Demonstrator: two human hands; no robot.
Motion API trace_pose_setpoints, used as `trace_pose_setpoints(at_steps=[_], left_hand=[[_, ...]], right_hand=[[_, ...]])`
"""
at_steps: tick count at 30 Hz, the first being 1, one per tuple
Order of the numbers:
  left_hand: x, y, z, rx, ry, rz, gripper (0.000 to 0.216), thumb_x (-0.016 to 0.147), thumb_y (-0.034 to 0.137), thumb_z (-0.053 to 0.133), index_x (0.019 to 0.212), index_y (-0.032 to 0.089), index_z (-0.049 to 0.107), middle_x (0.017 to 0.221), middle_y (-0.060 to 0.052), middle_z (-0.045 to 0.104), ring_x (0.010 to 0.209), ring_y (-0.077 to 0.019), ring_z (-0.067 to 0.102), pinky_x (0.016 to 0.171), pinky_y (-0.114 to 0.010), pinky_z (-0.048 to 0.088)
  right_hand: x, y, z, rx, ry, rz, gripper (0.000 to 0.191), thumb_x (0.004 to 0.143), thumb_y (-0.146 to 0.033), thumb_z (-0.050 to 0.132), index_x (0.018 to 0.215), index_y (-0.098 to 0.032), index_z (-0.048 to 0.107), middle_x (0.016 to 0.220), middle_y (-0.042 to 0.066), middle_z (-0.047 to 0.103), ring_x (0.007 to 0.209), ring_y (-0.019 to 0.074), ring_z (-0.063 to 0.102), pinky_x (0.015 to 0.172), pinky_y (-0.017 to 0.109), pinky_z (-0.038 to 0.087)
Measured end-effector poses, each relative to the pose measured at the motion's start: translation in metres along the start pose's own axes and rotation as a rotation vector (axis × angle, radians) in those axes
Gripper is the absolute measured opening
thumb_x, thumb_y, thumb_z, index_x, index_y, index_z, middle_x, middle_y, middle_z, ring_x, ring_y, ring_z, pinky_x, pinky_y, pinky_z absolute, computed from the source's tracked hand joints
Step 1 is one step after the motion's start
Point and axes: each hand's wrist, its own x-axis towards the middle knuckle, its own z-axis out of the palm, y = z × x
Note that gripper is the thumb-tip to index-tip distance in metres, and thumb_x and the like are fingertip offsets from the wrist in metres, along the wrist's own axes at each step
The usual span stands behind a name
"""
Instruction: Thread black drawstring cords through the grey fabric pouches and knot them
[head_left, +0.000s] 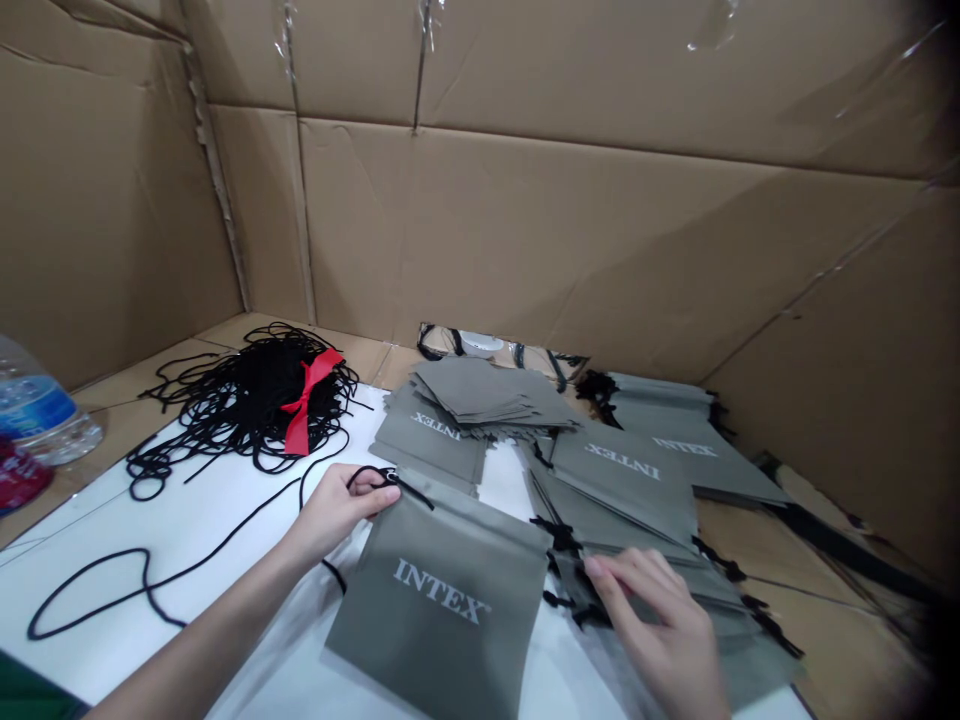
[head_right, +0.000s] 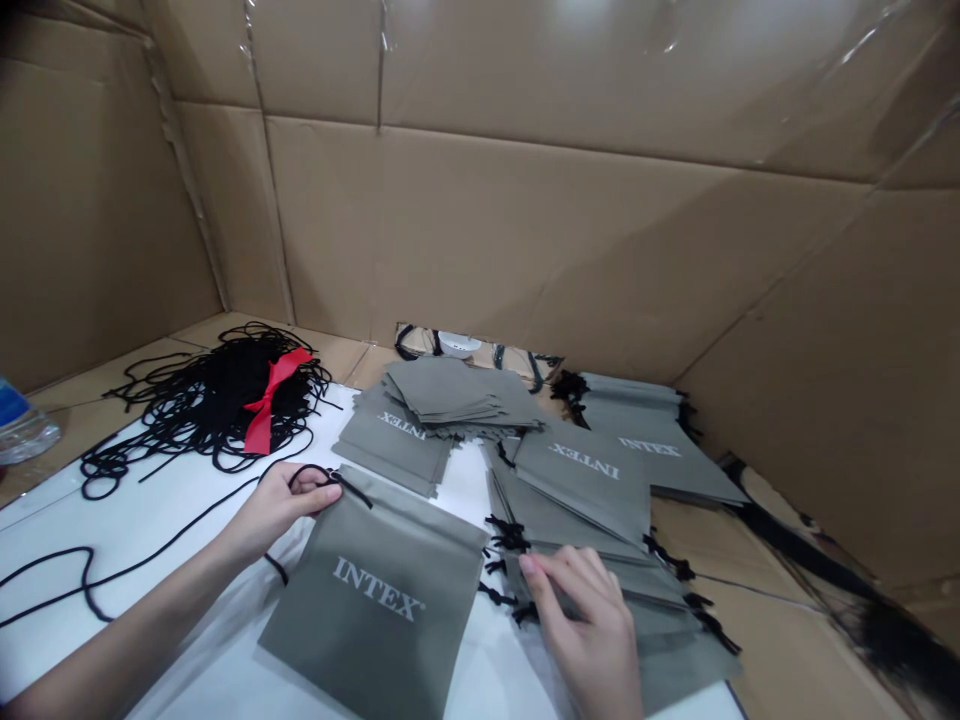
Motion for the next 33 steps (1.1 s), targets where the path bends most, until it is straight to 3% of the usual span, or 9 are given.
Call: trace_pose_setpoints(at_steps=[6, 12, 19, 25, 33], left_hand=[[0.002, -0.002, -0.003, 0.025, 0.062, 0.035, 0.035, 0.054, 0.038, 0.08, 0.054, 0.013, 0.056, 0.052, 0.004, 0.046, 0.053, -0.0082, 0.04, 0.052, -0.02, 0.035], [0.004, -0.003, -0.005, 0.029, 0.079, 0.102, 0.029, 0.055, 0.035, 0.081, 0.059, 0.012, 0.064, 0.058, 0.0, 0.058, 0.059, -0.0117, 0.05, 0.056, -0.021, 0.04], [0.013, 0.005, -0.033, -0.086, 0.422, 0.119, 0.035, 0.048, 0.037, 0.087, 0.066, 0.013, 0.068, 0.061, 0.0, 0.065, 0.055, -0.0103, 0.053, 0.051, -0.018, 0.04], [0.017, -0.001, -0.033, -0.203, 0.32, 0.106, 0.035, 0.05, 0.036, 0.088, 0.07, 0.013, 0.07, 0.064, 0.0, 0.067, 0.057, -0.0091, 0.056, 0.052, -0.016, 0.041], [0.023, -0.005, -0.037, -0.213, 0.332, 0.097, 0.034, 0.049, 0.035, 0.088, 0.068, 0.013, 0.07, 0.066, -0.002, 0.069, 0.059, -0.011, 0.058, 0.056, -0.018, 0.043]], right_hand=[[-0.002, 0.008, -0.002, -0.01, -0.063, 0.093, 0.031, 0.086, -0.043, 0.057, 0.064, -0.022, 0.064, 0.057, -0.001, 0.053, 0.057, 0.0148, 0.047, 0.059, 0.029, 0.037], [-0.001, 0.011, -0.006, -0.054, -0.094, 0.134, 0.037, 0.085, -0.051, 0.056, 0.063, -0.023, 0.066, 0.057, 0.0, 0.055, 0.056, 0.0148, 0.049, 0.061, 0.03, 0.039], [-0.005, 0.029, -0.03, -0.085, 0.034, 0.21, 0.038, 0.08, -0.054, 0.059, 0.06, -0.021, 0.063, 0.059, 0.001, 0.055, 0.058, 0.0157, 0.048, 0.061, 0.03, 0.039], [-0.004, 0.032, -0.033, -0.09, 0.041, 0.237, 0.042, 0.079, -0.057, 0.059, 0.058, -0.022, 0.059, 0.06, 0.0, 0.054, 0.06, 0.0158, 0.048, 0.066, 0.031, 0.039], [-0.004, 0.029, -0.033, -0.136, 0.038, 0.212, 0.042, 0.08, -0.057, 0.058, 0.057, -0.022, 0.059, 0.054, -0.001, 0.048, 0.058, 0.0156, 0.043, 0.063, 0.03, 0.035]])
